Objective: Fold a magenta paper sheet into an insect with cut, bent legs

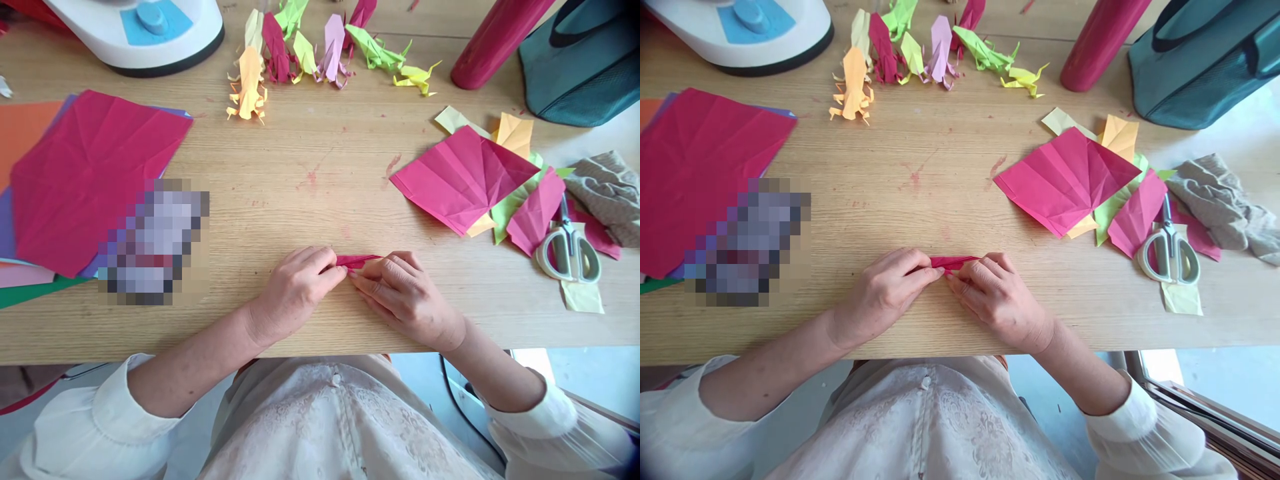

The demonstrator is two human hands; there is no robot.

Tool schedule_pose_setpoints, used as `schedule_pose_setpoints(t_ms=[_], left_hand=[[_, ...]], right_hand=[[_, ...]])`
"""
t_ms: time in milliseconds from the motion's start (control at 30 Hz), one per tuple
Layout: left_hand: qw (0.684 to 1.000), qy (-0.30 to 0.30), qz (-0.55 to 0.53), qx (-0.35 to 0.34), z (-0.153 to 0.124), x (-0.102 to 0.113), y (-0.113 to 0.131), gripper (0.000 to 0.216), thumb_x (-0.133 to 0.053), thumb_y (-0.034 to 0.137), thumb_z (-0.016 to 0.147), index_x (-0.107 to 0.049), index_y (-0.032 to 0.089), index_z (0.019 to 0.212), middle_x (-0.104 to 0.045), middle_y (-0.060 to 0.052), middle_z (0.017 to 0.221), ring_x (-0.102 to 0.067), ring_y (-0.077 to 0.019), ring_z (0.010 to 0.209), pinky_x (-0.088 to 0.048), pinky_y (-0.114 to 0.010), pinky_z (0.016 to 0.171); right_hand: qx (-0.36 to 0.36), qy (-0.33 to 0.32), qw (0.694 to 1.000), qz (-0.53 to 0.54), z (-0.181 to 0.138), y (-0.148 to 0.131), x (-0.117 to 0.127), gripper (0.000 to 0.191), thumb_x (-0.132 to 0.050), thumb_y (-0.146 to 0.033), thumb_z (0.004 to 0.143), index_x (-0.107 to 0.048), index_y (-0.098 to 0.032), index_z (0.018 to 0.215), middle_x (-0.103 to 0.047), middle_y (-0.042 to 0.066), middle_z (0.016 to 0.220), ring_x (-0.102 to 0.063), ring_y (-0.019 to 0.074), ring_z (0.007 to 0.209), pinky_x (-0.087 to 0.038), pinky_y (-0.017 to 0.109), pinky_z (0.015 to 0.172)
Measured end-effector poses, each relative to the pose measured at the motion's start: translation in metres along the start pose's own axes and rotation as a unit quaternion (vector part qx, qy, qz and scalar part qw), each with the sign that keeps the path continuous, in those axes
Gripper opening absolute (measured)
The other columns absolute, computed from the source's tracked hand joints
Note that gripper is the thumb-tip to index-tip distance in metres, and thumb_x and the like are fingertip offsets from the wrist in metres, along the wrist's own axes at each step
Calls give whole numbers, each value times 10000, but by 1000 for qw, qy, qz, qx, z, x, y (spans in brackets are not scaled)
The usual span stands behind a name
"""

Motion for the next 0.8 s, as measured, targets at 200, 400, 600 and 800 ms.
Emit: schedule_pose_setpoints(t_ms=[200,400,600,800], left_hand=[[1000,9,13,-26,-2,1,2,257,-459,107,1010,-707,167,983,-643,-35,870,-586,-148,827,-480,-289,784],[994,55,43,-81,-7,2,6,212,-494,87,996,-675,113,1102,-703,-70,1035,-618,-173,932,-519,-325,853],[977,76,117,-159,-12,5,13,220,-537,68,968,-666,85,1146,-729,-81,1098,-623,-212,981,-524,-371,875],[978,62,121,-160,-14,3,10,275,-554,57,955,-645,55,1215,-728,-102,1140,-628,-213,1025,-528,-367,958]], right_hand=[[18,11,1000,-16,-2,-4,3,214,-546,-123,966,-679,-148,1133,-706,99,965,-628,214,902,-470,392,823],[0,20,1000,-17,-18,-11,3,218,-583,-119,945,-684,-130,1139,-706,98,994,-599,206,859,-474,384,792],[-9,2,999,-41,-30,-17,1,304,-580,-83,946,-646,-124,1240,-690,118,1246,-594,225,952,-461,408,830],[-1,-18,998,-52,-31,-18,1,300,-526,-109,985,-638,-123,1263,-683,108,1316,-583,219,930,-449,420,815]])
Point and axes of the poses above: each hand's wrist, its own z-axis towards the middle knuckle, its own x-axis out of the back of the hand, y = z × x, the point moved 5 cm from there along z, towards the middle knuckle
